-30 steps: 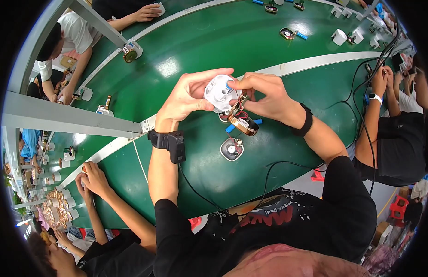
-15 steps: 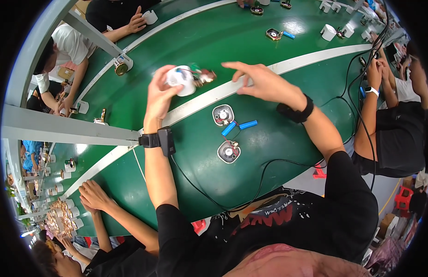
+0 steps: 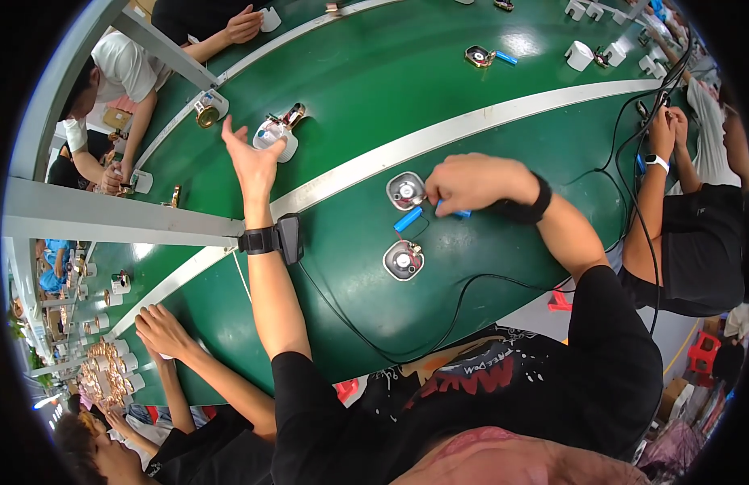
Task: Assembling small electronic components on a production line workbench.
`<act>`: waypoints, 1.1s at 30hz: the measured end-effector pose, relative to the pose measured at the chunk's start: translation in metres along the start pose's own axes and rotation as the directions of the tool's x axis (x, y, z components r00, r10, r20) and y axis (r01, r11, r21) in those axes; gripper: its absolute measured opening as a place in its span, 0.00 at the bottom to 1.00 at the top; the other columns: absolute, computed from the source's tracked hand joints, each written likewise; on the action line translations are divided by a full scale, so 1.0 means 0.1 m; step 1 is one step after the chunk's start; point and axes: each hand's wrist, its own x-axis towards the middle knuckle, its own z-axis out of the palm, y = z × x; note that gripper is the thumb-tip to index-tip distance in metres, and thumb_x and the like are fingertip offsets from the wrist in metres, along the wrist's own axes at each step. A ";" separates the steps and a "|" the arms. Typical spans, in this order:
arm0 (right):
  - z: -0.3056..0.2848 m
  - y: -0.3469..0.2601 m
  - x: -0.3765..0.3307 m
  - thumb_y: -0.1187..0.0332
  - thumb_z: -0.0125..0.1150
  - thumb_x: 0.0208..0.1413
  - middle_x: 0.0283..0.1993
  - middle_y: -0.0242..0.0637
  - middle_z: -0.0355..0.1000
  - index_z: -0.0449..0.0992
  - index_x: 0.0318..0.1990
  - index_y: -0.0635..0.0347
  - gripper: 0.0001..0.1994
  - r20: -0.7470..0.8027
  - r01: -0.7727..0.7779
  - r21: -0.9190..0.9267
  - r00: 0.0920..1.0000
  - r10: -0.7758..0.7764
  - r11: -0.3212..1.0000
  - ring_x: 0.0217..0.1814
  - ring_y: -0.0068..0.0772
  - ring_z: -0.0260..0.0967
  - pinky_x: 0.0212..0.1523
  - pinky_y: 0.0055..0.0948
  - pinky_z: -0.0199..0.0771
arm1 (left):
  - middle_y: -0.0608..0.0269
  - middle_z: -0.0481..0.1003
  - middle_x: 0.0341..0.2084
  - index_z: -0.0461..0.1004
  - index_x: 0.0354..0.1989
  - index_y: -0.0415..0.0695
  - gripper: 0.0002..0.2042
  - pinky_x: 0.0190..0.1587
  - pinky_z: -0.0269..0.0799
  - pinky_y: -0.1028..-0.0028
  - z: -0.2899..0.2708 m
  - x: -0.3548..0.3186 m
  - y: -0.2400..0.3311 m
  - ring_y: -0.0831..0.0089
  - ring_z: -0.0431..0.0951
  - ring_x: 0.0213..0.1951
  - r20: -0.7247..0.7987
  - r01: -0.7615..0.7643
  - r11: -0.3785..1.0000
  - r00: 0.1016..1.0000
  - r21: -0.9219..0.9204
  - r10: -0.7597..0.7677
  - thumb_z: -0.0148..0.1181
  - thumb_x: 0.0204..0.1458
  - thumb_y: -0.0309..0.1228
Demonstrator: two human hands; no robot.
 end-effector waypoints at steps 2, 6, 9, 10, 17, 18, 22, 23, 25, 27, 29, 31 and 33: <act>-0.19 0.26 -0.07 0.65 0.64 0.49 0.23 0.31 0.71 0.78 0.35 0.63 0.11 0.020 0.056 0.311 0.998 -0.066 0.949 0.27 0.25 0.69 0.30 0.30 0.69 | 0.47 0.68 0.54 0.54 0.64 0.40 0.41 0.57 0.66 0.61 0.00 0.02 0.07 0.59 0.72 0.53 -0.149 -0.081 0.992 0.984 0.099 0.095 0.70 0.41 0.31; -0.46 0.55 -0.17 0.65 0.60 0.52 0.24 0.24 0.69 0.78 0.33 0.61 0.09 -0.222 0.128 0.673 0.974 0.033 0.728 0.27 0.15 0.63 0.25 0.20 0.62 | 0.49 0.71 0.48 0.59 0.61 0.38 0.37 0.57 0.65 0.63 -0.01 -0.03 0.36 0.57 0.72 0.52 -0.304 -0.211 0.977 0.930 0.019 0.207 0.70 0.41 0.29; -0.55 0.45 -0.25 0.63 0.59 0.54 0.25 0.22 0.68 0.78 0.35 0.60 0.10 -0.211 0.052 0.750 0.963 0.165 0.659 0.26 0.12 0.60 0.24 0.13 0.57 | 0.51 0.71 0.48 0.65 0.58 0.40 0.30 0.56 0.66 0.63 0.12 -0.17 0.52 0.59 0.72 0.51 -0.189 -0.287 0.951 0.946 -0.120 0.262 0.68 0.44 0.28; -0.54 0.41 -0.23 0.63 0.59 0.54 0.25 0.22 0.68 0.78 0.35 0.60 0.10 -0.215 0.058 0.749 0.964 0.159 0.661 0.26 0.12 0.60 0.24 0.13 0.57 | 0.53 0.72 0.48 0.67 0.57 0.41 0.28 0.55 0.67 0.64 0.17 -0.24 0.61 0.61 0.73 0.51 0.020 -0.273 0.950 0.960 -0.148 0.279 0.67 0.45 0.28; -0.14 0.22 0.09 0.63 0.61 0.54 0.31 0.28 0.75 0.77 0.39 0.62 0.11 0.016 0.049 0.779 0.995 -0.097 0.626 0.26 0.13 0.65 0.21 0.15 0.59 | 0.60 0.74 0.44 0.72 0.52 0.42 0.22 0.50 0.70 0.70 0.62 -0.80 0.97 0.70 0.73 0.47 0.770 0.260 0.839 0.585 -0.477 0.256 0.69 0.46 0.29; -0.11 0.24 0.10 0.63 0.61 0.54 0.31 0.28 0.75 0.77 0.39 0.62 0.11 0.015 0.049 0.780 0.995 -0.097 0.624 0.26 0.13 0.65 0.21 0.15 0.59 | 0.59 0.74 0.44 0.73 0.51 0.42 0.22 0.51 0.70 0.70 0.61 -0.79 0.95 0.69 0.73 0.47 0.805 0.215 0.870 0.522 -0.443 0.281 0.69 0.45 0.30; -0.10 0.25 0.08 0.65 0.61 0.55 0.33 0.30 0.77 0.77 0.42 0.63 0.12 0.099 0.028 0.684 0.986 -0.131 0.729 0.28 0.16 0.69 0.22 0.18 0.64 | 0.60 0.75 0.44 0.74 0.50 0.43 0.24 0.54 0.68 0.69 0.56 -0.76 0.96 0.66 0.72 0.49 0.865 -0.004 0.938 0.385 -0.348 0.322 0.71 0.41 0.30; -0.15 0.27 0.06 0.65 0.60 0.56 0.33 0.31 0.77 0.77 0.43 0.64 0.13 0.067 -0.014 0.644 0.997 -0.039 0.765 0.28 0.17 0.70 0.22 0.19 0.66 | 0.60 0.75 0.45 0.74 0.50 0.43 0.25 0.56 0.67 0.68 0.55 -0.76 0.96 0.65 0.72 0.50 0.863 -0.119 0.944 0.382 -0.308 0.330 0.71 0.40 0.29; -0.28 0.35 0.01 0.66 0.59 0.56 0.33 0.31 0.77 0.76 0.45 0.64 0.13 -0.010 -0.112 0.561 0.990 0.142 0.820 0.29 0.19 0.71 0.24 0.20 0.69 | 0.61 0.75 0.45 0.74 0.50 0.43 0.26 0.58 0.66 0.68 0.57 -0.80 0.94 0.64 0.72 0.50 0.860 -0.230 0.937 0.384 -0.264 0.337 0.72 0.38 0.28; -0.32 0.82 0.03 0.66 0.59 0.57 0.35 0.33 0.77 0.76 0.45 0.64 0.13 -0.342 0.008 0.557 0.913 0.220 0.830 0.30 0.19 0.72 0.25 0.20 0.71 | 0.61 0.75 0.47 0.75 0.50 0.44 0.26 0.59 0.64 0.67 0.64 -0.88 0.93 0.62 0.71 0.51 0.801 -0.264 0.911 0.440 -0.316 0.405 0.72 0.37 0.28; -0.46 1.22 0.09 0.64 0.63 0.54 0.34 0.37 0.78 0.78 0.45 0.64 0.15 -0.587 0.027 0.507 0.743 0.322 0.862 0.35 0.27 0.77 0.33 0.26 0.77 | 0.61 0.75 0.48 0.75 0.50 0.44 0.26 0.60 0.63 0.66 0.68 -0.94 0.89 0.61 0.71 0.51 0.764 -0.276 0.903 0.483 -0.330 0.427 0.72 0.37 0.29; -0.53 1.74 0.12 0.65 0.62 0.55 0.44 0.42 0.77 0.76 0.50 0.62 0.16 -0.765 -0.023 0.447 0.509 0.395 0.894 0.47 0.36 0.76 0.48 0.33 0.76 | 0.60 0.74 0.51 0.75 0.51 0.45 0.27 0.60 0.63 0.66 0.73 -0.96 0.89 0.61 0.71 0.52 0.736 -0.299 0.863 0.452 -0.407 0.504 0.71 0.36 0.28; -0.46 2.19 0.14 0.67 0.61 0.56 0.49 0.42 0.75 0.74 0.53 0.61 0.17 -0.854 -0.037 0.276 0.449 0.262 0.961 0.51 0.36 0.72 0.52 0.33 0.72 | 0.60 0.74 0.52 0.75 0.51 0.45 0.28 0.61 0.63 0.66 0.75 -0.93 0.89 0.61 0.70 0.52 0.718 -0.311 0.848 0.452 -0.430 0.530 0.71 0.36 0.27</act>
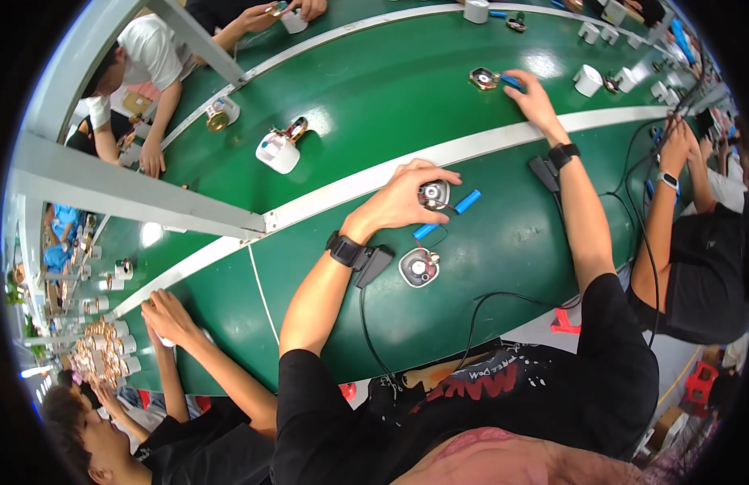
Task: Assembling small electronic components on a production line workbench.
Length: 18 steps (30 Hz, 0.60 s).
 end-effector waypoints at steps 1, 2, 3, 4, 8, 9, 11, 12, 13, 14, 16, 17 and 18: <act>0.00 0.14 0.03 0.69 0.60 0.57 0.53 0.43 0.73 0.72 0.56 0.59 0.19 -0.073 0.143 -0.104 0.986 -0.151 0.984 0.55 0.36 0.69 0.56 0.32 0.68 | 0.59 0.73 0.53 0.74 0.53 0.45 0.28 0.61 0.63 0.66 -0.03 0.02 0.02 0.61 0.70 0.53 0.047 -0.002 0.999 0.999 -0.054 0.005 0.70 0.37 0.26; -0.01 0.21 0.05 0.69 0.60 0.57 0.53 0.43 0.73 0.72 0.56 0.59 0.19 -0.059 0.158 -0.087 0.985 -0.164 0.984 0.55 0.36 0.69 0.56 0.32 0.68 | 0.58 0.73 0.54 0.73 0.54 0.44 0.28 0.62 0.63 0.66 -0.06 0.02 0.03 0.62 0.70 0.54 0.090 0.004 0.994 0.996 -0.107 0.006 0.69 0.38 0.26; 0.00 0.20 0.06 0.70 0.60 0.56 0.57 0.43 0.70 0.71 0.58 0.57 0.21 -0.038 0.139 -0.098 0.989 -0.144 0.985 0.60 0.38 0.66 0.60 0.34 0.63 | 0.57 0.72 0.54 0.73 0.55 0.43 0.29 0.62 0.62 0.66 -0.09 -0.01 0.03 0.62 0.70 0.55 0.125 0.017 0.988 0.992 -0.155 0.003 0.68 0.38 0.25; 0.01 0.19 0.08 0.71 0.60 0.56 0.61 0.43 0.67 0.70 0.60 0.56 0.22 -0.018 0.121 -0.112 0.992 -0.124 0.986 0.64 0.40 0.62 0.64 0.35 0.59 | 0.57 0.72 0.54 0.73 0.55 0.43 0.29 0.62 0.62 0.66 -0.11 -0.02 0.00 0.62 0.70 0.55 0.103 0.039 0.989 0.994 -0.141 -0.024 0.68 0.38 0.25; -0.09 0.09 0.07 0.72 0.59 0.55 0.61 0.41 0.68 0.71 0.58 0.56 0.21 0.176 0.113 -0.050 0.979 -0.103 0.992 0.63 0.40 0.64 0.63 0.35 0.61 | 0.54 0.72 0.56 0.69 0.57 0.39 0.28 0.63 0.62 0.66 -0.09 -0.03 -0.13 0.64 0.69 0.59 0.071 0.115 0.759 0.993 -0.641 -0.090 0.62 0.42 0.23; -0.12 0.06 0.06 0.72 0.59 0.56 0.60 0.41 0.69 0.72 0.56 0.57 0.19 0.201 0.144 -0.121 0.972 -0.118 0.982 0.62 0.40 0.65 0.61 0.34 0.62 | 0.54 0.72 0.55 0.69 0.57 0.37 0.26 0.63 0.62 0.66 -0.08 -0.04 -0.14 0.65 0.69 0.59 0.058 0.093 0.751 0.996 -0.654 -0.073 0.60 0.46 0.23; -0.18 0.00 -0.01 0.72 0.59 0.56 0.59 0.41 0.70 0.73 0.55 0.58 0.18 0.233 0.188 -0.184 0.962 -0.143 0.965 0.60 0.41 0.67 0.60 0.34 0.64 | 0.53 0.72 0.54 0.68 0.57 0.35 0.22 0.63 0.63 0.67 -0.05 -0.02 -0.16 0.66 0.69 0.59 0.038 0.044 0.731 0.999 -0.681 -0.024 0.56 0.52 0.24; -0.17 -0.05 -0.03 0.72 0.59 0.55 0.53 0.42 0.72 0.73 0.53 0.58 0.17 0.197 0.160 -0.239 0.974 -0.114 0.958 0.55 0.45 0.69 0.56 0.36 0.66 | 0.53 0.72 0.54 0.68 0.57 0.35 0.22 0.63 0.63 0.67 -0.04 -0.03 -0.18 0.66 0.69 0.59 0.020 0.044 0.737 0.999 -0.674 -0.042 0.56 0.52 0.24; -0.20 -0.06 -0.07 0.71 0.60 0.54 0.48 0.42 0.74 0.74 0.51 0.59 0.16 0.152 0.122 -0.299 0.985 -0.079 0.946 0.49 0.49 0.71 0.52 0.39 0.69 | 0.54 0.74 0.51 0.69 0.55 0.36 0.19 0.60 0.65 0.68 0.00 -0.02 -0.22 0.67 0.71 0.56 -0.031 0.025 0.709 0.997 -0.705 -0.065 0.56 0.54 0.26; -0.17 -0.05 -0.09 0.71 0.60 0.54 0.48 0.42 0.74 0.74 0.51 0.59 0.16 0.164 0.143 -0.288 0.982 -0.098 0.947 0.49 0.49 0.71 0.52 0.39 0.69 | 0.54 0.75 0.49 0.71 0.53 0.36 0.16 0.58 0.68 0.69 0.00 -0.03 -0.26 0.68 0.73 0.53 -0.086 0.001 0.682 0.992 -0.731 -0.094 0.55 0.57 0.27; -0.10 -0.01 -0.11 0.70 0.61 0.54 0.39 0.39 0.74 0.75 0.47 0.62 0.13 0.136 0.225 -0.391 0.973 -0.185 0.893 0.38 0.39 0.73 0.43 0.36 0.70 | 0.55 0.76 0.46 0.72 0.51 0.36 0.13 0.55 0.70 0.70 -0.01 -0.08 -0.34 0.68 0.75 0.51 -0.159 -0.028 0.660 0.977 -0.751 -0.139 0.54 0.60 0.28; -0.06 0.00 -0.11 0.70 0.61 0.54 0.39 0.39 0.74 0.75 0.47 0.62 0.13 0.153 0.245 -0.378 0.968 -0.201 0.893 0.38 0.39 0.73 0.43 0.36 0.70 | 0.56 0.77 0.44 0.72 0.48 0.36 0.12 0.53 0.71 0.70 -0.03 -0.11 -0.38 0.70 0.76 0.48 -0.237 -0.032 0.630 0.940 -0.776 -0.244 0.53 0.61 0.30; -0.03 -0.03 -0.09 0.69 0.62 0.55 0.36 0.38 0.73 0.76 0.46 0.62 0.12 0.165 0.160 -0.319 0.980 -0.111 0.934 0.35 0.34 0.71 0.39 0.33 0.69 | 0.57 0.77 0.42 0.73 0.46 0.36 0.11 0.51 0.72 0.71 -0.08 -0.13 -0.43 0.71 0.76 0.46 -0.308 -0.046 0.599 0.888 -0.799 -0.342 0.52 0.62 0.31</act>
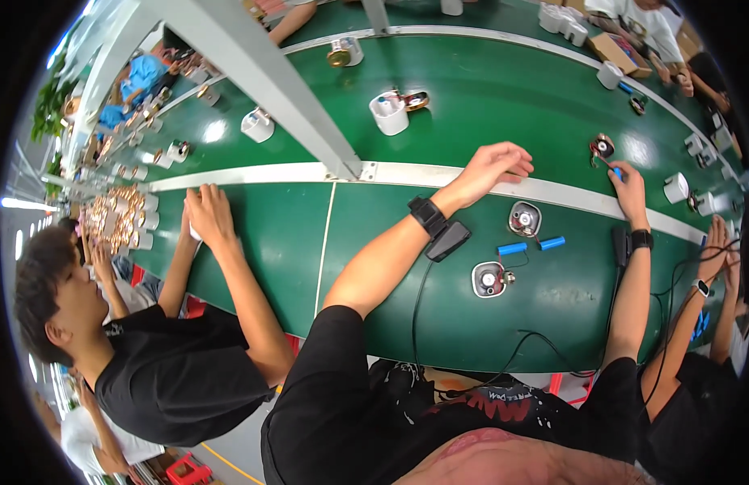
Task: Assembling small electronic components on a production line workbench.
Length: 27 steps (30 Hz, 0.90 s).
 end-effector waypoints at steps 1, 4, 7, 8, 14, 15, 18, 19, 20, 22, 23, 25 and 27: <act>-0.01 0.01 -0.01 0.69 0.62 0.55 0.34 0.36 0.72 0.76 0.45 0.63 0.12 0.043 -0.086 0.085 0.996 0.083 0.993 0.32 0.29 0.69 0.36 0.31 0.68 | 0.58 0.78 0.40 0.74 0.44 0.36 0.11 0.48 0.73 0.72 -0.02 0.02 0.02 0.72 0.77 0.44 -0.127 0.004 1.000 0.992 -0.029 -0.008 0.52 0.63 0.32; 0.06 0.23 -0.04 0.67 0.63 0.57 0.30 0.31 0.70 0.78 0.42 0.64 0.11 -0.011 -0.146 0.330 0.987 0.158 0.933 0.27 0.19 0.63 0.28 0.24 0.62 | 0.61 0.78 0.36 0.74 0.38 0.37 0.10 0.43 0.73 0.70 -0.18 0.09 0.00 0.71 0.77 0.40 -0.240 -0.131 0.977 0.956 0.168 0.169 0.52 0.61 0.32; 0.11 0.44 -0.10 0.65 0.62 0.59 0.30 0.27 0.71 0.79 0.42 0.64 0.11 -0.116 -0.162 0.602 0.951 0.286 0.782 0.25 0.14 0.58 0.24 0.20 0.57 | 0.62 0.77 0.32 0.74 0.34 0.38 0.09 0.39 0.73 0.68 -0.23 0.05 0.03 0.69 0.76 0.36 -0.272 -0.164 0.859 0.905 0.485 0.326 0.54 0.59 0.32; 0.10 0.45 -0.11 0.65 0.62 0.59 0.30 0.27 0.72 0.79 0.44 0.64 0.11 -0.111 -0.193 0.710 0.919 0.378 0.677 0.25 0.13 0.58 0.23 0.19 0.56 | 0.63 0.76 0.30 0.73 0.32 0.39 0.08 0.38 0.72 0.67 -0.23 0.01 0.09 0.68 0.76 0.35 -0.241 -0.135 0.715 0.885 0.686 0.398 0.56 0.58 0.32; 0.10 0.35 -0.14 0.64 0.61 0.61 0.35 0.28 0.76 0.79 0.46 0.61 0.12 -0.106 -0.220 0.765 0.884 0.455 0.606 0.24 0.10 0.56 0.24 0.14 0.53 | 0.63 0.72 0.25 0.73 0.28 0.44 0.07 0.37 0.69 0.62 -0.35 -0.02 0.05 0.63 0.73 0.32 0.055 -0.132 0.071 0.757 0.989 0.651 0.62 0.50 0.33; 0.08 0.25 -0.13 0.64 0.59 0.62 0.36 0.29 0.76 0.78 0.46 0.62 0.12 -0.084 -0.254 0.776 0.865 0.495 0.577 0.23 0.11 0.55 0.23 0.14 0.53 | 0.64 0.72 0.25 0.73 0.28 0.44 0.08 0.38 0.68 0.62 -0.38 -0.03 0.05 0.64 0.73 0.32 0.063 -0.091 0.010 0.766 0.996 0.639 0.63 0.50 0.34; 0.03 0.23 -0.21 0.65 0.57 0.63 0.37 0.32 0.76 0.75 0.46 0.65 0.12 -0.039 -0.328 0.790 0.817 0.576 0.519 0.22 0.11 0.53 0.23 0.15 0.52 | 0.65 0.72 0.25 0.74 0.27 0.46 0.09 0.39 0.68 0.62 -0.41 -0.03 -0.04 0.65 0.73 0.34 0.074 -0.014 -0.103 0.789 0.995 0.610 0.64 0.48 0.36; 0.01 0.44 -0.19 0.65 0.56 0.64 0.37 0.33 0.76 0.74 0.46 0.66 0.12 0.148 -0.295 0.936 0.824 0.547 0.190 0.21 0.12 0.52 0.22 0.16 0.52 | 0.64 0.72 0.26 0.74 0.28 0.46 0.09 0.40 0.68 0.62 -0.42 0.00 -0.06 0.65 0.73 0.35 0.057 0.005 -0.105 0.812 0.994 0.582 0.64 0.48 0.36; -0.02 0.61 -0.17 0.65 0.55 0.65 0.37 0.34 0.76 0.73 0.46 0.68 0.13 0.315 -0.266 0.949 0.836 0.449 -0.171 0.21 0.13 0.52 0.22 0.17 0.52 | 0.64 0.72 0.27 0.74 0.28 0.46 0.09 0.41 0.68 0.62 -0.44 0.00 -0.07 0.65 0.73 0.36 0.038 0.025 -0.108 0.834 0.994 0.551 0.65 0.48 0.37; 0.04 0.77 -0.16 0.65 0.54 0.65 0.37 0.35 0.75 0.71 0.46 0.69 0.13 0.442 -0.249 0.820 0.848 0.293 -0.516 0.20 0.14 0.51 0.21 0.17 0.51 | 0.64 0.72 0.28 0.75 0.29 0.46 0.09 0.41 0.68 0.62 -0.45 -0.01 -0.10 0.64 0.73 0.37 0.014 0.052 -0.112 0.857 0.992 0.514 0.65 0.48 0.37; 0.04 0.75 -0.15 0.65 0.53 0.66 0.37 0.36 0.75 0.70 0.46 0.70 0.13 0.450 -0.217 0.781 0.846 0.286 -0.586 0.20 0.15 0.50 0.21 0.18 0.51 | 0.63 0.72 0.29 0.75 0.29 0.46 0.08 0.42 0.68 0.62 -0.44 -0.02 -0.10 0.64 0.73 0.38 -0.019 0.066 -0.074 0.856 0.995 0.516 0.64 0.48 0.36; 0.04 0.71 -0.16 0.65 0.51 0.67 0.37 0.37 0.75 0.68 0.46 0.72 0.14 0.464 -0.146 0.687 0.842 0.276 -0.712 0.19 0.17 0.48 0.21 0.19 0.51 | 0.62 0.71 0.30 0.74 0.28 0.46 0.06 0.43 0.68 0.62 -0.42 -0.04 -0.09 0.62 0.72 0.39 -0.081 0.091 0.005 0.853 0.996 0.515 0.64 0.48 0.33; 0.08 0.66 -0.22 0.65 0.50 0.67 0.37 0.37 0.75 0.68 0.46 0.71 0.14 0.477 -0.150 0.654 0.842 0.250 -0.741 0.19 0.17 0.48 0.21 0.19 0.51 | 0.62 0.71 0.30 0.74 0.29 0.46 0.06 0.43 0.68 0.62 -0.42 -0.06 -0.10 0.62 0.72 0.39 -0.097 0.100 0.019 0.861 0.995 0.499 0.63 0.48 0.32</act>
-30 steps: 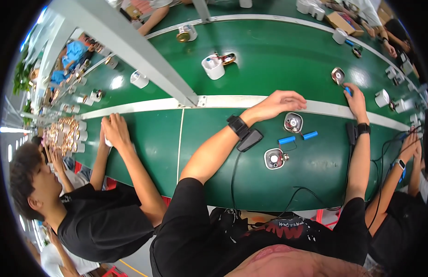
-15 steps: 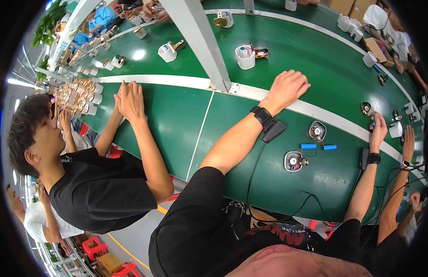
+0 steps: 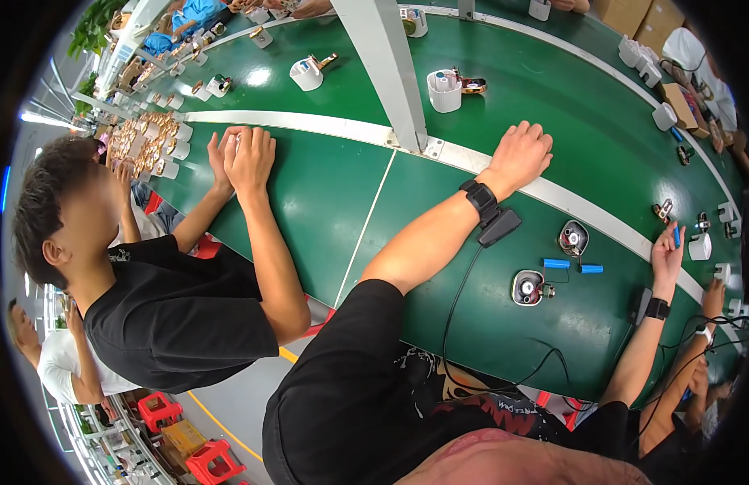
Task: Assembling small electronic components on a production line workbench.
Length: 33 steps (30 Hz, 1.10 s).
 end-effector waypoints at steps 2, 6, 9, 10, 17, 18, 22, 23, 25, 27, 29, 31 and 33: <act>-0.02 0.06 -0.03 0.64 0.50 0.67 0.37 0.37 0.74 0.68 0.47 0.71 0.14 0.030 -0.047 0.074 0.999 0.045 0.996 0.19 0.17 0.47 0.22 0.18 0.51 | 0.60 0.71 0.31 0.74 0.29 0.45 0.05 0.43 0.67 0.62 0.00 0.02 0.00 0.61 0.72 0.40 0.029 0.020 1.000 0.999 -0.013 -0.019 0.62 0.47 0.31; 0.08 0.34 -0.14 0.66 0.49 0.67 0.39 0.35 0.73 0.68 0.50 0.69 0.13 0.257 -0.201 -0.022 0.946 0.200 0.979 0.23 0.18 0.49 0.25 0.19 0.52 | 0.60 0.71 0.30 0.74 0.29 0.45 0.04 0.43 0.67 0.61 -0.01 0.02 -0.02 0.60 0.71 0.40 0.033 0.055 0.994 0.998 -0.090 -0.052 0.61 0.47 0.29; 0.46 0.76 -0.35 0.68 0.49 0.67 0.42 0.33 0.72 0.68 0.52 0.67 0.13 0.160 -0.095 -0.108 0.981 0.112 0.990 0.25 0.19 0.50 0.27 0.18 0.53 | 0.59 0.71 0.30 0.73 0.29 0.45 0.04 0.42 0.67 0.60 -0.05 0.02 -0.06 0.59 0.71 0.39 0.032 0.055 0.995 0.998 -0.083 -0.053 0.61 0.46 0.29; 0.54 0.81 -0.40 0.69 0.49 0.67 0.43 0.32 0.71 0.68 0.53 0.66 0.13 0.114 -0.045 -0.157 0.992 0.063 0.987 0.27 0.20 0.51 0.28 0.18 0.53 | 0.59 0.71 0.30 0.73 0.28 0.45 0.04 0.41 0.67 0.60 -0.05 0.03 -0.05 0.59 0.71 0.39 0.028 0.056 0.995 0.998 -0.081 -0.054 0.60 0.46 0.29; 0.52 0.82 -0.43 0.71 0.47 0.67 0.55 0.36 0.69 0.67 0.56 0.61 0.13 0.232 0.033 -0.168 0.973 0.007 0.985 0.32 0.24 0.55 0.34 0.22 0.59 | 0.58 0.72 0.30 0.73 0.29 0.45 0.04 0.41 0.65 0.59 -0.07 0.05 -0.03 0.58 0.71 0.38 0.032 0.088 0.993 0.996 -0.083 -0.085 0.60 0.45 0.28; 0.55 0.86 -0.45 0.71 0.47 0.67 0.58 0.38 0.68 0.67 0.56 0.60 0.13 0.205 0.058 -0.173 0.979 -0.022 0.983 0.32 0.25 0.56 0.35 0.22 0.61 | 0.58 0.72 0.30 0.73 0.29 0.45 0.04 0.41 0.65 0.59 -0.08 0.03 -0.04 0.58 0.71 0.38 0.034 0.097 0.993 0.995 -0.071 -0.095 0.59 0.45 0.29; 0.74 0.96 -0.54 0.71 0.48 0.67 0.63 0.41 0.65 0.66 0.58 0.58 0.14 0.021 0.070 -0.196 0.998 -0.067 0.978 0.37 0.27 0.60 0.41 0.24 0.65 | 0.58 0.72 0.30 0.73 0.29 0.45 0.04 0.42 0.65 0.60 -0.09 0.02 -0.04 0.58 0.71 0.38 0.035 0.098 0.994 0.995 -0.057 -0.096 0.60 0.45 0.29; 0.77 0.98 -0.56 0.71 0.48 0.67 0.63 0.41 0.65 0.66 0.58 0.58 0.14 0.018 0.079 -0.196 0.997 -0.077 0.977 0.37 0.27 0.60 0.41 0.24 0.65 | 0.58 0.72 0.30 0.73 0.29 0.45 0.04 0.42 0.65 0.60 -0.10 0.02 -0.04 0.58 0.71 0.38 0.037 0.090 0.994 0.995 -0.065 -0.088 0.60 0.45 0.29; 0.83 1.02 -0.58 0.71 0.48 0.66 0.63 0.42 0.64 0.67 0.58 0.60 0.14 0.000 0.070 -0.250 0.997 -0.073 0.966 0.39 0.26 0.61 0.43 0.24 0.66 | 0.58 0.72 0.30 0.73 0.30 0.45 0.04 0.42 0.64 0.60 -0.11 0.02 -0.04 0.59 0.72 0.38 0.055 0.104 0.993 0.993 -0.062 -0.100 0.60 0.45 0.29; 0.83 1.00 -0.57 0.71 0.48 0.66 0.63 0.43 0.64 0.67 0.58 0.61 0.14 -0.013 0.064 -0.275 0.997 -0.071 0.959 0.39 0.26 0.62 0.44 0.24 0.67 | 0.59 0.72 0.30 0.73 0.30 0.45 0.04 0.42 0.64 0.60 -0.12 0.02 -0.04 0.59 0.72 0.38 0.067 0.110 0.992 0.992 -0.061 -0.106 0.60 0.45 0.29; 0.76 0.99 -0.53 0.71 0.49 0.66 0.63 0.45 0.64 0.66 0.58 0.64 0.15 -0.019 0.067 -0.351 0.997 -0.079 0.934 0.40 0.25 0.63 0.44 0.23 0.68 | 0.59 0.73 0.30 0.73 0.30 0.45 0.05 0.42 0.65 0.60 -0.12 0.03 -0.03 0.59 0.72 0.38 0.070 0.113 0.992 0.992 -0.059 -0.108 0.60 0.45 0.29; 0.67 0.97 -0.47 0.71 0.49 0.66 0.63 0.46 0.64 0.66 0.58 0.65 0.16 -0.026 0.069 -0.387 0.996 -0.086 0.919 0.41 0.25 0.64 0.45 0.23 0.68 | 0.59 0.73 0.30 0.73 0.30 0.45 0.05 0.42 0.65 0.60 -0.12 0.02 -0.04 0.59 0.72 0.38 0.074 0.112 0.992 0.991 -0.059 -0.108 0.60 0.45 0.29; 0.55 0.91 -0.43 0.72 0.50 0.65 0.63 0.47 0.64 0.65 0.59 0.66 0.17 0.092 0.066 -0.468 0.995 -0.026 0.881 0.43 0.24 0.65 0.46 0.23 0.69 | 0.59 0.73 0.28 0.73 0.29 0.46 0.04 0.41 0.65 0.60 -0.12 0.02 -0.03 0.59 0.72 0.37 0.061 0.115 0.992 0.992 -0.061 -0.111 0.60 0.46 0.30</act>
